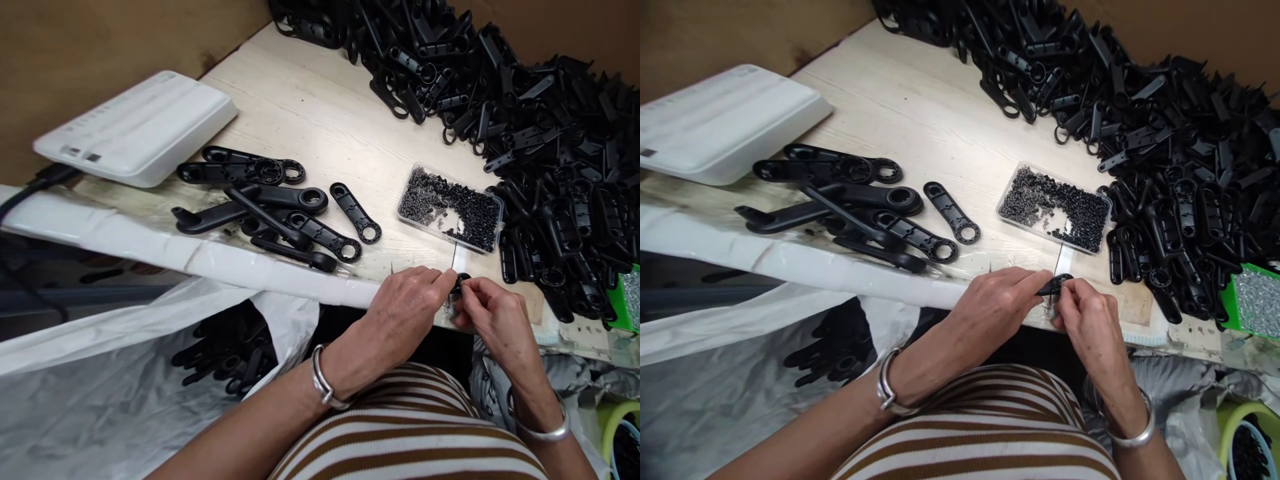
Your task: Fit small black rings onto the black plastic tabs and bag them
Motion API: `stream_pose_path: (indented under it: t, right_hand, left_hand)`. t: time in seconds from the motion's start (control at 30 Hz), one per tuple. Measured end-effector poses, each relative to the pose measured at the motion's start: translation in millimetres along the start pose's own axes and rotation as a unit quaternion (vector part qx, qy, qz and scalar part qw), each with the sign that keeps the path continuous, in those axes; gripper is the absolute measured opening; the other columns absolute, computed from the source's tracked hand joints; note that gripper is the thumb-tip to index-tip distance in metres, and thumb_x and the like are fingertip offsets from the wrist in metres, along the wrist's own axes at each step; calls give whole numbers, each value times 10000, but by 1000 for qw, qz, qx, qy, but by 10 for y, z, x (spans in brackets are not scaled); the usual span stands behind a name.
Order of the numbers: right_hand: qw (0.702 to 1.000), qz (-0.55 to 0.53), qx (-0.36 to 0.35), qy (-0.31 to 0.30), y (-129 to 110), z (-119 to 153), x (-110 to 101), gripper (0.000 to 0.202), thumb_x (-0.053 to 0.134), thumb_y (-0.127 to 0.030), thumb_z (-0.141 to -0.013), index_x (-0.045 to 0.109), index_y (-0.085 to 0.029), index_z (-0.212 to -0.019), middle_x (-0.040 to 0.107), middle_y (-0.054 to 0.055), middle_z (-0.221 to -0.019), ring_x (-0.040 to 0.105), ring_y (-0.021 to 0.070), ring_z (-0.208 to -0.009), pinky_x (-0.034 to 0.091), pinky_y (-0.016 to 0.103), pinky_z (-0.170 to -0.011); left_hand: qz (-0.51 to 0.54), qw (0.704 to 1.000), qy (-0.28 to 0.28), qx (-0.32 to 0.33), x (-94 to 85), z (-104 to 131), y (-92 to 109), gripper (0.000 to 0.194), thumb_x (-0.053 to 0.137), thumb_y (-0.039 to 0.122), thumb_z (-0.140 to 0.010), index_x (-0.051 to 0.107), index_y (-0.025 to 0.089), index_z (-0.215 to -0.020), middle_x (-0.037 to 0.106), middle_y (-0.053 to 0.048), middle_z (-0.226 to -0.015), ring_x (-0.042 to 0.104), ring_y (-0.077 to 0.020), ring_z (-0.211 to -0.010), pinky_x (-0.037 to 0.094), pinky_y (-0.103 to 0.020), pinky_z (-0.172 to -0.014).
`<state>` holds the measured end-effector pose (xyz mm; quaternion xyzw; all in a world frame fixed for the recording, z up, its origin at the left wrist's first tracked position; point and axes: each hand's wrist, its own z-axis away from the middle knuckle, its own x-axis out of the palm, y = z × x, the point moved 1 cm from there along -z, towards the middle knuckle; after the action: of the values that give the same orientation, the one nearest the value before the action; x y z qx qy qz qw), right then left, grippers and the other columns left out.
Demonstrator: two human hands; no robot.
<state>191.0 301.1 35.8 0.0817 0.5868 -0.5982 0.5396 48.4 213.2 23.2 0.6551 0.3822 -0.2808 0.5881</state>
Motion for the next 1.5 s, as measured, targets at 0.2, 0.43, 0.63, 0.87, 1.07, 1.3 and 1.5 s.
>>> stream_pose_path:
  t: [0.2, 0.43, 0.63, 0.87, 1.07, 1.3, 1.5]
  right_hand:
    - [953, 263, -146, -26, -198, -22, -109, 214, 445, -170, -935, 498, -197, -730, 544, -5, -550, 550, 157, -496, 322, 274, -518]
    - [887, 403, -215, -74, -338, -43, -130, 190, 431, -3, -861, 491, -174, -805, 511, -6, -599, 470, 145, -494, 240, 299, -519]
    - [908, 329, -200, -165, -211, -230, -289, 190, 437, -132, -940, 455, -202, -764, 467, -49, -561, 438, 117, -483, 289, 258, -519]
    - [832, 458, -281, -139, -317, -85, -208, 279, 447, 75, -775, 529, -159, -904, 540, -6, -684, 526, 155, -560, 316, 278, -540]
    - [840, 461, -263, -115, -426, -64, -109, 270, 439, 84, -749, 549, -155, -811, 587, 37, -723, 565, 170, -590, 340, 289, -543]
    - [975, 70, -96, -188, -37, -255, -310, 267, 457, -298, -944, 608, -180, -758, 628, -20, -576, 605, 118, -539, 447, 221, -571]
    - [972, -228, 28, -48, 239, -6, -242, 399, 665, -522, -802, 659, -142, -924, 682, 42, -701, 642, 140, -538, 546, 249, -528]
  left_hand:
    - [-10, 1000, 4, 7, 12, -11, 3, 202, 551, 36, -870, 577, 163, -1025, 679, -14, -857, 646, -207, -781, 513, -316, -665]
    - [3, 999, 24, 21, 26, 2, -25, 232, 548, 23, -864, 569, 153, -1055, 681, -14, -857, 642, -198, -766, 519, -304, -668]
    - [13, 1000, 6, 26, 18, 3, -52, 195, 609, 28, -823, 591, 155, -969, 668, -18, -865, 634, -198, -788, 512, -291, -659]
    - [18, 998, 9, 53, 0, 9, -52, 196, 512, 6, -861, 588, 149, -750, 628, -26, -810, 603, -170, -749, 506, -272, -663]
    - [34, 998, -12, 46, 35, 9, -72, 214, 462, 16, -893, 610, 129, -789, 643, -54, -875, 611, -169, -829, 522, -278, -749]
    - [-39, 996, -47, 63, -19, 19, -27, 288, 431, -13, -881, 613, 181, -992, 565, -51, -917, 554, -194, -830, 471, -284, -653]
    - [-68, 993, -50, 85, -30, 21, -3, 300, 416, -51, -834, 586, 171, -942, 507, -55, -894, 498, -199, -802, 436, -280, -609]
